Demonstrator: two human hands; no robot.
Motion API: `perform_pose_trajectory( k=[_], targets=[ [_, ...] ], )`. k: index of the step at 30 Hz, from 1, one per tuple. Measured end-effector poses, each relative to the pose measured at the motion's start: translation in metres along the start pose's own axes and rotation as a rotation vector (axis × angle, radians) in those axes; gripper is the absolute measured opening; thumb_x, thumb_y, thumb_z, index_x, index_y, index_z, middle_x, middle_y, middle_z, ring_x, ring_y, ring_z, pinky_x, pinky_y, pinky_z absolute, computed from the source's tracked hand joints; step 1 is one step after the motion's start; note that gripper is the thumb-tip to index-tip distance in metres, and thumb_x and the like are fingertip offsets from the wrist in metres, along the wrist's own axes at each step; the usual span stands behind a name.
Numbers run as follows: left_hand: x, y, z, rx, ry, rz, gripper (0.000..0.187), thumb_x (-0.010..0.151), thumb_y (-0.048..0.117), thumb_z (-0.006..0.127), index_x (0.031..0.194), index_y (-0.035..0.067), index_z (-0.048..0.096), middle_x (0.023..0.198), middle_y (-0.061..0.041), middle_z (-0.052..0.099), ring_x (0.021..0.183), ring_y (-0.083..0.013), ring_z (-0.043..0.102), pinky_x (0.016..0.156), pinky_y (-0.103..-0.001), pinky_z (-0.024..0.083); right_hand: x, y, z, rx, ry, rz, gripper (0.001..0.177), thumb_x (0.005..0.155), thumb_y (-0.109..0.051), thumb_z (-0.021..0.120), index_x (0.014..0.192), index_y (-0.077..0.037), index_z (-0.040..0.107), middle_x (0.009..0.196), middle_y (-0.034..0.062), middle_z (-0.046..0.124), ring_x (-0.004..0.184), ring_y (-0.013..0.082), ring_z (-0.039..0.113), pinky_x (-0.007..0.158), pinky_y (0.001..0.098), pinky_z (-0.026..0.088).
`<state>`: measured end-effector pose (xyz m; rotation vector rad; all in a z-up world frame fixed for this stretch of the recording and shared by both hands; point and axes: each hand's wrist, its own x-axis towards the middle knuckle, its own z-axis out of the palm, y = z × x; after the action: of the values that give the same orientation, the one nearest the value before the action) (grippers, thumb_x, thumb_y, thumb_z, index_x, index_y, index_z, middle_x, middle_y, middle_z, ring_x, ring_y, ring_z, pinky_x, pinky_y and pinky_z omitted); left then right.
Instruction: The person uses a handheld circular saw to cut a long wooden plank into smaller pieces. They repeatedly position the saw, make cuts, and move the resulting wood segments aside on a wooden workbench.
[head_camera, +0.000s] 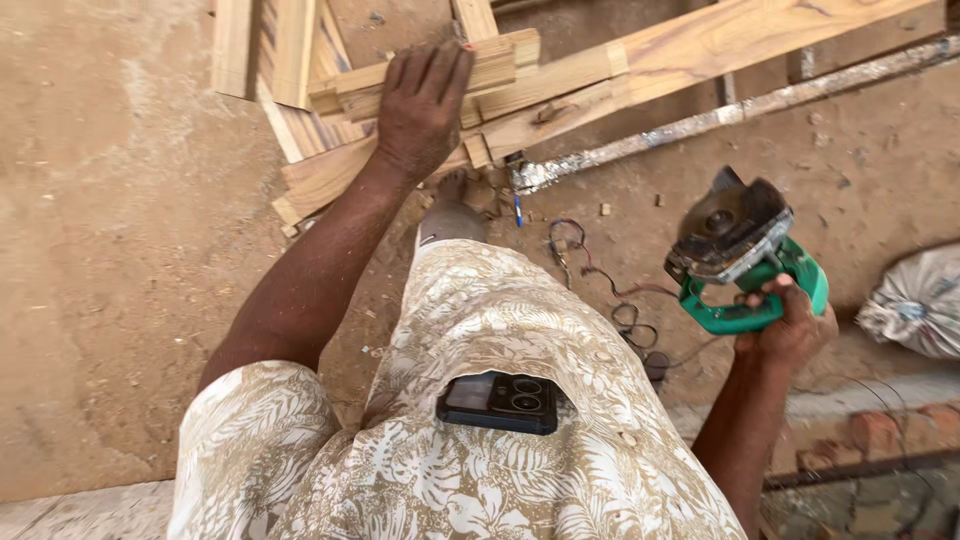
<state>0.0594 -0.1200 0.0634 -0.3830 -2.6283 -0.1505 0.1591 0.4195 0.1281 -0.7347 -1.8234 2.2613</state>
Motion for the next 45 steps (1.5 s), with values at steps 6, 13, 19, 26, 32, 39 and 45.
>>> perform_pose_trajectory(
  k=[6, 13, 19, 26, 32, 39, 45],
  targets=[
    [-0.059, -0.062, -0.038, -0.218, -0.064, -0.532, 0.067, 0.082, 0.007, 0.089, 0.141, -0.001, 0.059, 0.137, -0.018, 0.060, 0.128, -0.0333, 0.055, 0.109, -0.046, 0.050, 0.022, 0.041, -0.050, 0.157, 0.004, 0.166, 0.007, 0.104, -0.012, 0.061, 0.102, -0.005, 0.059, 0.089, 0.0089, 0.061, 0.075, 0.0210, 0.059, 0.073, 0.0406, 0.055],
    [-0.101, -0.089, -0.031, -0.201, -0.357, -0.782, 0.068, 0.076, 0.006, 0.087, 0.139, 0.001, 0.062, 0.134, -0.017, 0.063, 0.124, -0.0307, 0.057, 0.110, -0.044, 0.049, 0.039, 0.084, -0.059, 0.274, 0.212, 0.329, 0.005, 0.098, -0.011, 0.062, 0.095, -0.007, 0.059, 0.081, 0.0059, 0.060, 0.070, 0.0201, 0.058, 0.071, 0.0415, 0.053],
    [-0.109, -0.090, -0.022, -0.317, -0.486, -0.834, 0.054, 0.086, 0.023, 0.086, 0.132, 0.005, 0.066, 0.135, -0.017, 0.061, 0.125, -0.0316, 0.056, 0.106, -0.047, 0.048, 0.041, 0.103, -0.052, 0.306, 0.294, 0.380, 0.006, 0.094, -0.009, 0.063, 0.091, -0.008, 0.058, 0.080, 0.0057, 0.059, 0.070, 0.0206, 0.059, 0.070, 0.0420, 0.054],
    [-0.099, -0.153, -0.027, -0.231, -0.127, -1.009, 0.043, 0.093, 0.029, 0.081, 0.128, 0.007, 0.069, 0.129, -0.015, 0.066, 0.122, -0.0278, 0.063, 0.103, -0.043, 0.057, 0.040, 0.112, -0.052, 0.356, 0.315, 0.389, 0.008, 0.093, -0.008, 0.063, 0.089, -0.008, 0.056, 0.078, 0.0067, 0.058, 0.069, 0.0213, 0.059, 0.070, 0.0422, 0.053],
    [-0.047, -0.189, 0.028, -0.041, -0.382, -0.882, 0.075, 0.087, 0.052, 0.087, 0.131, -0.003, 0.061, 0.115, -0.024, 0.065, 0.105, -0.0352, 0.063, 0.081, -0.052, 0.057, 0.036, 0.101, -0.040, 0.336, 0.296, 0.381, 0.007, 0.096, -0.010, 0.062, 0.091, -0.007, 0.058, 0.080, 0.0071, 0.059, 0.070, 0.0215, 0.059, 0.072, 0.0422, 0.053],
    [-0.020, -0.184, 0.055, 0.015, -0.378, -0.896, 0.058, 0.090, 0.034, 0.084, 0.123, -0.007, 0.059, 0.118, -0.027, 0.063, 0.109, -0.0376, 0.063, 0.087, -0.048, 0.060, 0.018, 0.085, -0.035, 0.321, 0.301, 0.331, 0.007, 0.099, -0.011, 0.058, 0.093, -0.006, 0.059, 0.082, 0.0086, 0.061, 0.072, 0.0216, 0.060, 0.071, 0.0423, 0.051],
    [-0.020, -0.084, 0.001, -0.160, -0.272, -0.679, 0.059, 0.091, 0.021, 0.082, 0.134, -0.009, 0.057, 0.118, -0.023, 0.060, 0.109, -0.0339, 0.060, 0.085, -0.047, 0.061, 0.003, 0.088, -0.043, 0.278, 0.359, 0.315, 0.007, 0.097, -0.011, 0.058, 0.094, -0.006, 0.061, 0.080, 0.0081, 0.061, 0.069, 0.0209, 0.059, 0.069, 0.0426, 0.052]
  ],
)
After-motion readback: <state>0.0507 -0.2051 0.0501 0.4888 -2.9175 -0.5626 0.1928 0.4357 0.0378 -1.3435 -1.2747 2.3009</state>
